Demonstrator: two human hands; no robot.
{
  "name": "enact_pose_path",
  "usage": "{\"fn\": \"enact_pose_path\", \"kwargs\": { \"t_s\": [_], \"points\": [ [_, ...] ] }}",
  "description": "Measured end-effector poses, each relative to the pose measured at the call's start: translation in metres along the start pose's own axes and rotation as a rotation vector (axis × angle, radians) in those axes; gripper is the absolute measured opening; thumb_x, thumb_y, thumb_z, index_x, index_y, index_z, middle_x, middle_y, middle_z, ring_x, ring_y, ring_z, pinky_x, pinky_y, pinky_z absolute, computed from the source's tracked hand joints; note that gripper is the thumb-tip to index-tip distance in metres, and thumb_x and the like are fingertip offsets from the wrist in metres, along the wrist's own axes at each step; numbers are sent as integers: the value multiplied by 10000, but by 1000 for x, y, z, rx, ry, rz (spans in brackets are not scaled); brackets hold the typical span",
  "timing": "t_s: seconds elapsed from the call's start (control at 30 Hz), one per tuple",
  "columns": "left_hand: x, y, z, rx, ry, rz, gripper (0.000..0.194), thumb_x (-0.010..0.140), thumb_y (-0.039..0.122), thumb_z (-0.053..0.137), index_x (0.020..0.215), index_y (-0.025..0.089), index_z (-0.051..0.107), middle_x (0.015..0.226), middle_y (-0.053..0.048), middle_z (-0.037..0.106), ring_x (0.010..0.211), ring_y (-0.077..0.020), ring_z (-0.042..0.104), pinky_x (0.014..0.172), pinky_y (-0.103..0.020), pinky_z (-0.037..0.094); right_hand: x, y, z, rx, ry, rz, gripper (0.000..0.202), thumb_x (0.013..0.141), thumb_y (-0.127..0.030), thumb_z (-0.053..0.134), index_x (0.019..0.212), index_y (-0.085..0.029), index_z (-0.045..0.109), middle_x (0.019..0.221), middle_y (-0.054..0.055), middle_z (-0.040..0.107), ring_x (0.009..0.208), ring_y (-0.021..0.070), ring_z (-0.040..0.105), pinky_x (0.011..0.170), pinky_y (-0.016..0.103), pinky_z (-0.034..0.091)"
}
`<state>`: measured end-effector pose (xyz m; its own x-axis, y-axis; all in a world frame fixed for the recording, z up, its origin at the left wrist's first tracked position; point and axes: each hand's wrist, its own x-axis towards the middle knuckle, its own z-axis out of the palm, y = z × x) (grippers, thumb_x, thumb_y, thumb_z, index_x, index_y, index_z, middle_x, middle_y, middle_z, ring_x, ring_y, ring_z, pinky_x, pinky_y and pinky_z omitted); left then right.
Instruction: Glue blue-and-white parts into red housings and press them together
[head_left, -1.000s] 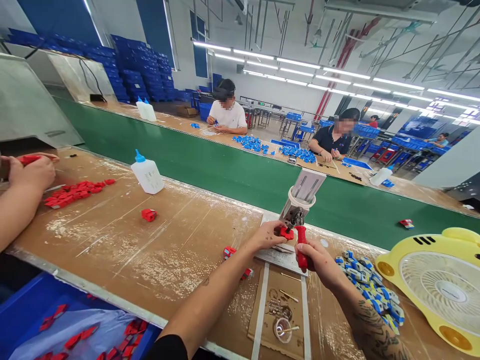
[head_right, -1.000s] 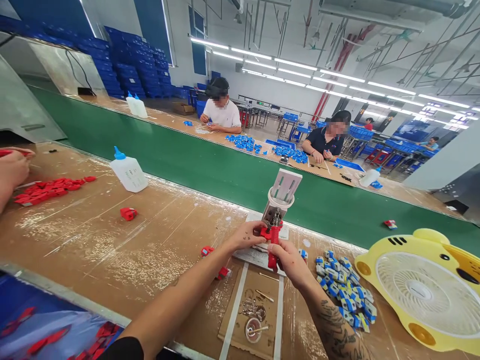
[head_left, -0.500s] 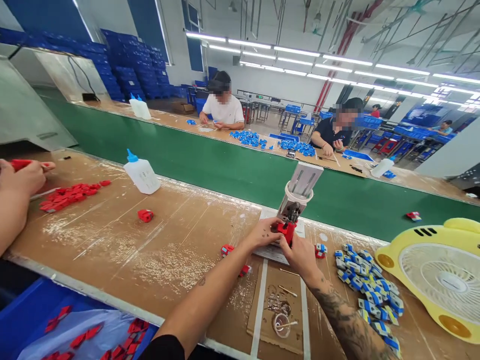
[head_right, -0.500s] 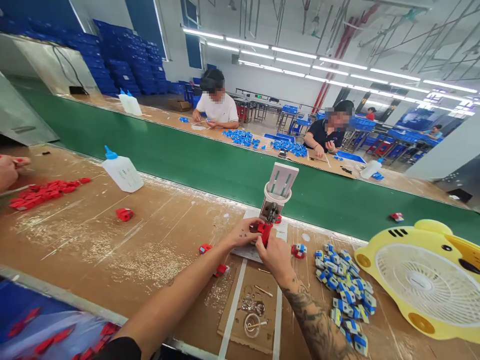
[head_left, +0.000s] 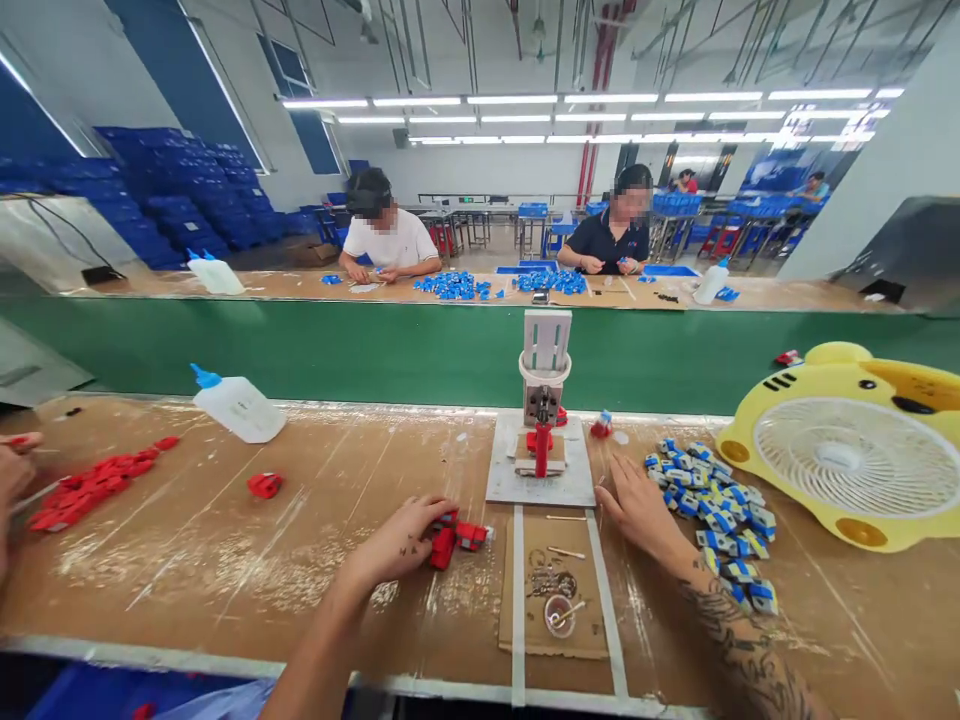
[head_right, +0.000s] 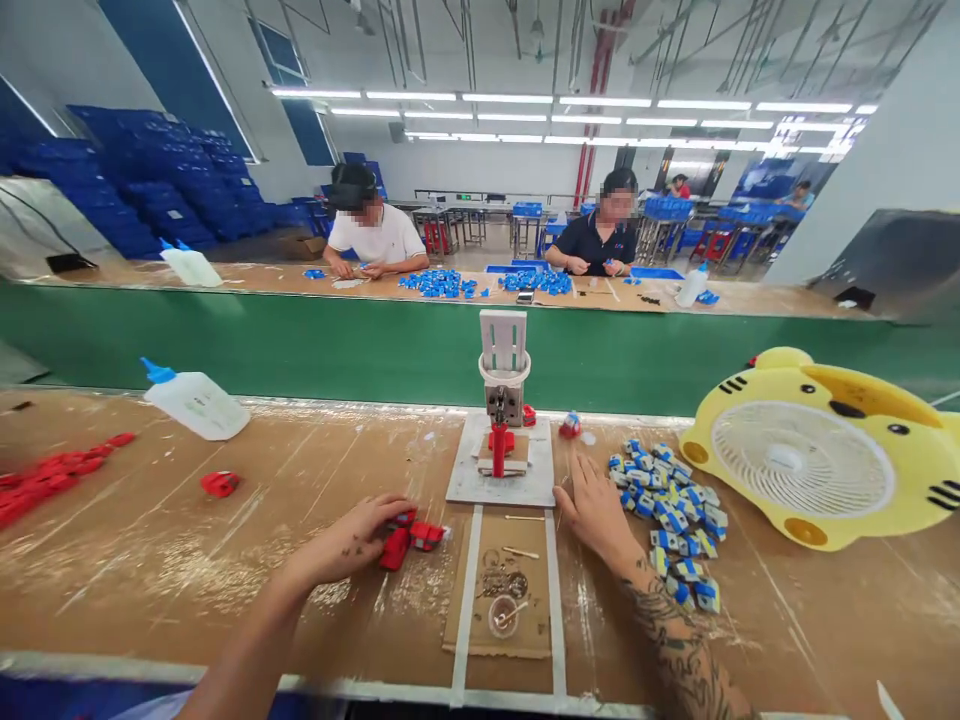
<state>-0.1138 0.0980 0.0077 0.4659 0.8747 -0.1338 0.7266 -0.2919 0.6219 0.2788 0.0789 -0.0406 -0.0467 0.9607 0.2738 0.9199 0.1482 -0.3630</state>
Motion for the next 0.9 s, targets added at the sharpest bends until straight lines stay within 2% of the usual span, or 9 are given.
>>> {"fn": "enact_pose_path", "kwargs": {
  "t_s": [0.1,0.2,0.33,0.47,0.5,0.57,0.67,0.8,0.9],
  "points": [
    [2,0,10,-101,152,-59,492,612,36,592,1017,230,793,1105,-96,770,1074,-303,681,1000,-425,495,-6,-3,8,90,9,-43,372,964,-371,486,1202,-171,690,1265,184,715,1213,344,638,1043,504,491],
    [8,-4,13,-164,257,-122,302,681,167,660,945,222,796,982,-98,784,966,-303,697,937,-428,519,-27,-12,-4,177,-20,-81,325,994,-349,449,1109,-202,715,1154,144,755,1104,301,691,990,451,534],
    [-6,-14,15,-302,399,-214,366,734,417,673,1006,193,769,992,-106,795,936,-304,718,860,-408,562,-72,-33,-29,435,-162,-92,277,1000,-363,495,1012,-210,726,961,94,767,874,244,721,802,355,581],
    [-38,-3,32,-867,597,-269,433,648,477,789,949,166,776,940,-113,800,827,-277,740,691,-333,592,-103,-56,-30,589,-226,-56,266,946,-416,620,1054,-202,737,825,58,736,715,208,683,693,313,567],
    [-45,5,40,-1041,583,-271,431,611,446,837,935,167,786,929,-113,801,799,-270,743,656,-320,591,-107,-60,-28,608,-226,-50,283,944,-427,630,1065,-196,739,812,57,731,696,202,676,681,308,563],
    [-53,26,59,-1276,421,-263,437,607,409,882,964,169,805,891,-112,795,772,-264,745,619,-307,591,-109,-65,-22,640,-218,-58,292,970,-435,603,1026,-193,756,787,60,726,680,193,671,662,295,554],
    [-52,58,91,-1428,223,-219,444,660,379,892,1059,206,803,858,-86,779,752,-236,744,637,-302,600,-104,-70,-19,663,-198,-104,358,1025,-424,524,914,-205,785,746,62,720,668,181,670,638,273,540],
    [-41,80,123,-1435,195,-196,459,766,389,839,1193,240,754,1005,-97,764,725,-200,729,634,-294,594,-97,-72,-26,671,-148,-150,371,1026,-418,533,874,-205,797,703,58,717,628,171,658,603,259,528],
    [-36,83,131,-1343,242,-172,481,785,430,807,1209,209,749,940,-92,753,694,-187,704,620,-288,589,-94,-71,-32,678,-108,-139,344,1013,-402,557,855,-212,796,671,49,712,605,169,654,578,255,519]
  ]
}}
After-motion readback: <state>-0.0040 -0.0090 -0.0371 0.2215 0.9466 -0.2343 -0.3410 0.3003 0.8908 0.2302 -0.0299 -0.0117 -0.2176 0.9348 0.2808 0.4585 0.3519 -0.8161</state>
